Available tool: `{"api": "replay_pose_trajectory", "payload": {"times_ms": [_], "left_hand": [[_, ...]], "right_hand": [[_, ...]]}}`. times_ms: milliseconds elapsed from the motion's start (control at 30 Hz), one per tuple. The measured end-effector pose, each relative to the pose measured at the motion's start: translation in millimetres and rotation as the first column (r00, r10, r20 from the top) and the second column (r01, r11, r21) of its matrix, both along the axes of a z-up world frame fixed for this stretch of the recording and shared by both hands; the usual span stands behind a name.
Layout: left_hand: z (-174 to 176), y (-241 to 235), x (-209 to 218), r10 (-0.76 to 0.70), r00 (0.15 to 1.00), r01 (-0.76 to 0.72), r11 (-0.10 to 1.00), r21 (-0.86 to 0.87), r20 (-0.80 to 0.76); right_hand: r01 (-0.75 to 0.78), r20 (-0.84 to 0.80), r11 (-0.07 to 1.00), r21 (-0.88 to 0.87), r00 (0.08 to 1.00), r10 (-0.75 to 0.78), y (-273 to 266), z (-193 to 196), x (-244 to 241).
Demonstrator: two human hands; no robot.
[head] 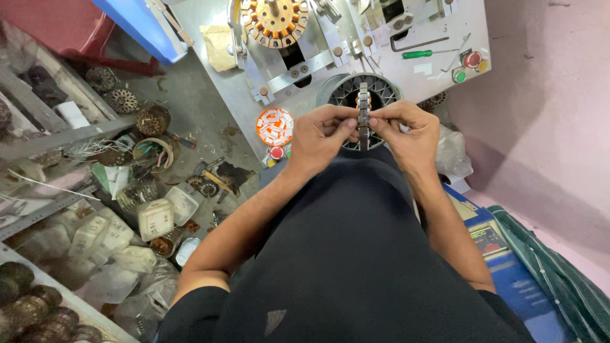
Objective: The person winds copper wire onto motor components using a machine, handling and adjusting the components by hand.
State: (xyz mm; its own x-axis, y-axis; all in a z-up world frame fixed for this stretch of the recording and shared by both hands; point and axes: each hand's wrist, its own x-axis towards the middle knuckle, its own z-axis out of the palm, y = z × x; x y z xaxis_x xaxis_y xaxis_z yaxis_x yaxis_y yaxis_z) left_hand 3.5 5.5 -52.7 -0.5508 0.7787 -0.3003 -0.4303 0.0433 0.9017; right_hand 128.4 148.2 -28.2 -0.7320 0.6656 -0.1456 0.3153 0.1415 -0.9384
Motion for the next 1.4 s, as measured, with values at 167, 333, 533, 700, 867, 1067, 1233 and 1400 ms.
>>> {"api": "replay_pose_trajectory", "payload": {"times_ms": [167,333,533,700,867,1067,1233,1400], "left_hand": [[3,3,1,0.032,0.999,-0.033,0.995,-0.092,-0.013],[5,6,1,0.065,0.977,-0.095,0.986,-0.140,-0.203],[27,7,-4,0.080,0.936,-0.112,0.991,-0.076,-0.343],[57,1,-3,0.109,0.645,0.027,0.986,0.165,-0.757],[70,7,-4,0.053,0.551,0.106,0.986,0.132,-0.833],[68,6,-3,0.009,0.620,0.153,0.979,0.133,-0.784],[70,5,-2,0.031,0.550,0.204,0.964,0.170,-0.835],[70,5,-3,0.039,0.390,0.275,0.949,0.156,-0.920]], "right_hand": [[0.015,0.007,0.998,-0.061,1.000,-0.015,-1,7,-2],[-0.010,0.054,1.000,-0.025,0.998,0.012,1,9,-3],[0.019,-0.023,0.951,-0.309,0.999,-0.027,4,9,-4],[0.033,-0.101,0.556,-0.830,0.973,-0.209,0,19,3],[0.072,-0.055,0.633,-0.771,0.982,-0.178,-14,26,0],[0.074,-0.061,0.641,-0.764,0.981,-0.186,-16,27,4],[0.006,-0.135,0.504,-0.864,0.960,-0.244,-12,20,12],[0.057,-0.076,0.479,-0.876,0.964,-0.254,-7,9,22]]}}
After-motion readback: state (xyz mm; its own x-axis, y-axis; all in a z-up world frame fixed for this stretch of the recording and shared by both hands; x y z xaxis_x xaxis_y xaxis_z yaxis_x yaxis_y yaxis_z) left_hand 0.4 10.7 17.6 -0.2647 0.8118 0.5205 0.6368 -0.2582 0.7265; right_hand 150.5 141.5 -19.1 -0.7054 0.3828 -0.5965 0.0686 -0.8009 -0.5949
